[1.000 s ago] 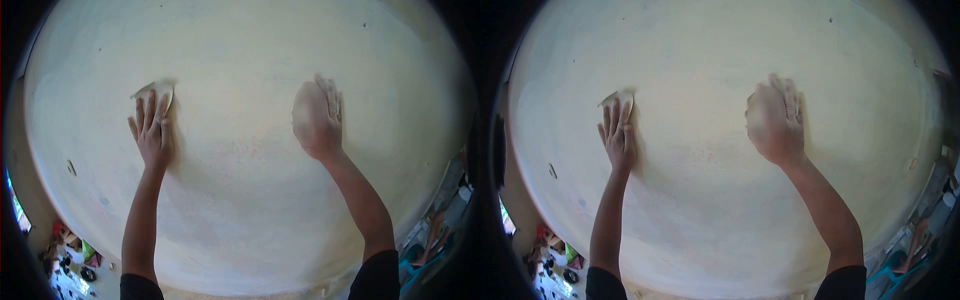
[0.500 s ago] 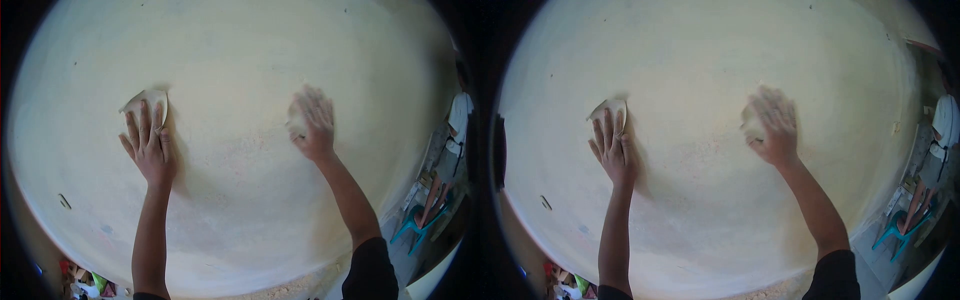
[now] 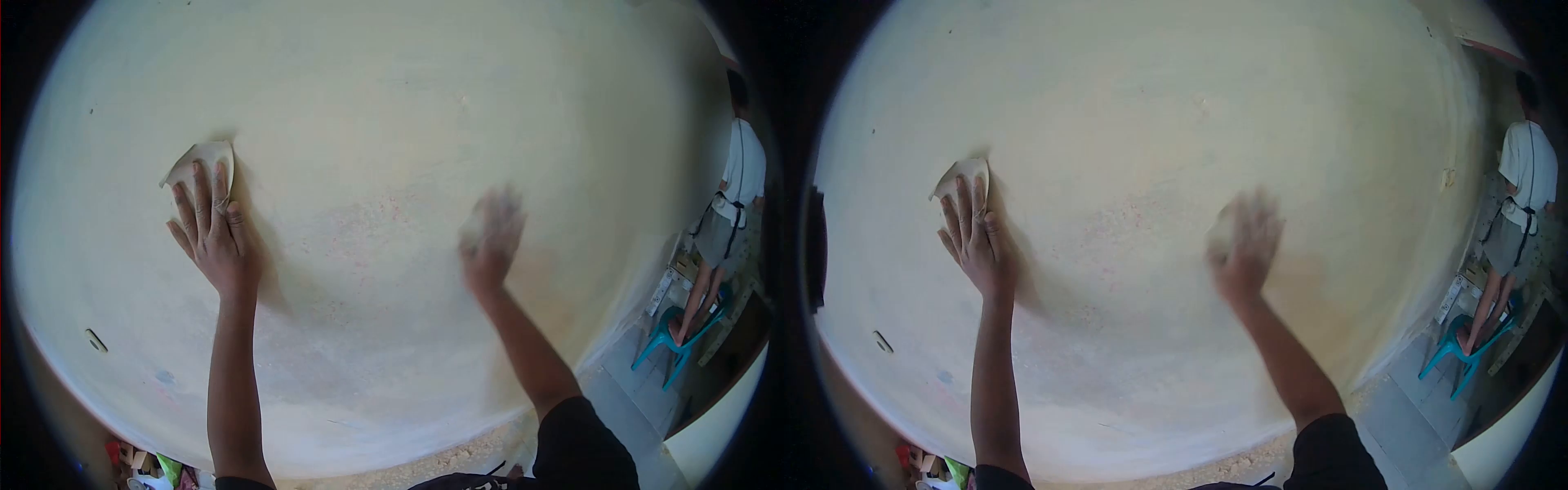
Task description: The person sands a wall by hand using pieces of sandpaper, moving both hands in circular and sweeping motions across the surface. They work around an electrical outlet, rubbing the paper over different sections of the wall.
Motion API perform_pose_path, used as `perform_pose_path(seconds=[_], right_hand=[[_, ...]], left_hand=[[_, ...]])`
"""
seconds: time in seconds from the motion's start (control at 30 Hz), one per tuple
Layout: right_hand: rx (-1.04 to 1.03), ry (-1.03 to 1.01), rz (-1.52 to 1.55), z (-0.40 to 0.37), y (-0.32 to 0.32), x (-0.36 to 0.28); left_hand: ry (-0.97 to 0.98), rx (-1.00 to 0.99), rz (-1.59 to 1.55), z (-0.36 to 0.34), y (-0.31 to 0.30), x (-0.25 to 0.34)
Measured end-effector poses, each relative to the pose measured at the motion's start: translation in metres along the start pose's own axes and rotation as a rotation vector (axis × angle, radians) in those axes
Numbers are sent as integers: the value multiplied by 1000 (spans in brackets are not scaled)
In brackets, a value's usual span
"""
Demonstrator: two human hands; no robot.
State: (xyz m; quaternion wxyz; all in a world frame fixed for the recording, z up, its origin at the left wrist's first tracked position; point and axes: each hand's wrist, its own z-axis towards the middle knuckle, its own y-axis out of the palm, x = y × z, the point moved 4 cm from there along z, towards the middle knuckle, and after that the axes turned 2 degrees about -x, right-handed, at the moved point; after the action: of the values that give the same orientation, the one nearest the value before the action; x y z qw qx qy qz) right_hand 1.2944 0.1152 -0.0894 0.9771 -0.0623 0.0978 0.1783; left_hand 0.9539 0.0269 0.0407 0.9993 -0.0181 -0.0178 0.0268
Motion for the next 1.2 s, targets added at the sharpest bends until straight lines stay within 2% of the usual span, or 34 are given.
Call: perform_pose_path(seconds=[0.03,0.1,0.2,0.3,0.4,0.5,0.6,0.7,0.77,0.8,0.9,0.97,1.0,1.1,1.2], right_hand=[[-52,-29,53,-26,4,-15],[-168,-269,156,-50,-7,-47],[-278,-559,162,-15,-9,-44],[-144,-284,68,50,-17,1],[143,84,75,33,-18,78],[-35,-50,55,-41,-17,71],[-250,-583,137,-20,-34,77],[-189,-401,99,51,-47,139],[18,-165,166,65,-56,187],[117,-44,196,65,-58,209],[107,96,160,-9,-42,234],[-97,-189,144,-33,-43,228],[-202,-330,133,-40,-46,227],[-257,-453,136,31,-56,251],[-62,-121,130,79,-66,294]], left_hand=[[-4,10,-18,-1,0,2],[4,22,16,-5,0,10],[13,21,40,-11,3,12],[12,2,21,-15,3,10],[-11,-25,7,-38,3,24],[60,-91,94,-101,14,55],[123,-195,112,-93,13,94],[43,-125,80,-59,16,132],[-60,-70,24,-63,26,149],[-108,-72,-7,-78,30,159],[-83,-103,33,-157,42,200],[16,-209,74,-210,48,222],[83,-207,49,-211,47,232],[28,-227,46,-151,45,250],[-128,-151,-60,-124,46,270]])
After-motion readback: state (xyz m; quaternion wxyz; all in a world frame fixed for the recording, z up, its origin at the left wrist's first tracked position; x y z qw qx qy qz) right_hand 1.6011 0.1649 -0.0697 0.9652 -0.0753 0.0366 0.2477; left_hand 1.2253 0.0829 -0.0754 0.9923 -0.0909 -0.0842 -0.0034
